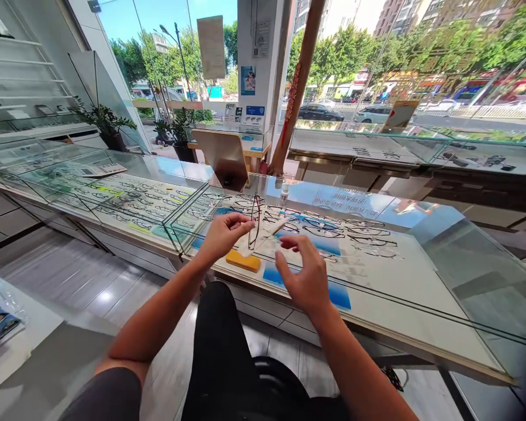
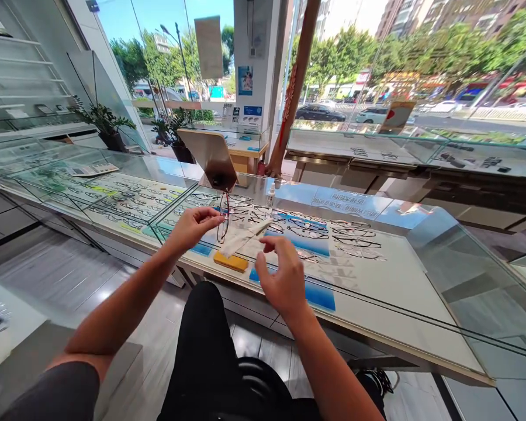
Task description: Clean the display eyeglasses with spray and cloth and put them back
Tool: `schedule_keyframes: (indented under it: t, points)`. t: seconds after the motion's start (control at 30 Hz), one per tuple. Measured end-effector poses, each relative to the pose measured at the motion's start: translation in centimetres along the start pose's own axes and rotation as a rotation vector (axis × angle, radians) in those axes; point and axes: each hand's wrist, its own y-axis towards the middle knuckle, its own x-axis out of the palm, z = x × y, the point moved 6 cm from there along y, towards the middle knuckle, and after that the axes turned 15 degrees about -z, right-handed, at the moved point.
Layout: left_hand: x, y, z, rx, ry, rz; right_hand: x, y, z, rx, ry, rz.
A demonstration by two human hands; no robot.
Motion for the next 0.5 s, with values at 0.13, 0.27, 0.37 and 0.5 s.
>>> schedule_keyframes:
  t: [0.13, 0.27, 0.37, 0.5]
  points:
    - [-6.6, 3.5, 1.7, -0.027, 0.446, -0.119, -5.2, -1.6, 7.0, 0.149, -0.067, 0.024]
    - [-12.1, 7.1, 1.2, -0.138, 0.905, -0.254, -10.6, -4.3, 17.3, 0.385, -0.099, 0.027]
    - [-14.8, 8.8, -0.7, -0.246, 1.142, -0.293, -13.4, -7.1, 23.9, 0.576, -0.004, 0.027]
    - [-16.4, 9.7, -3.6, -0.333, 1.281, -0.297, -15.0, -9.3, 27.9, 0.573, 0.224, 0.107]
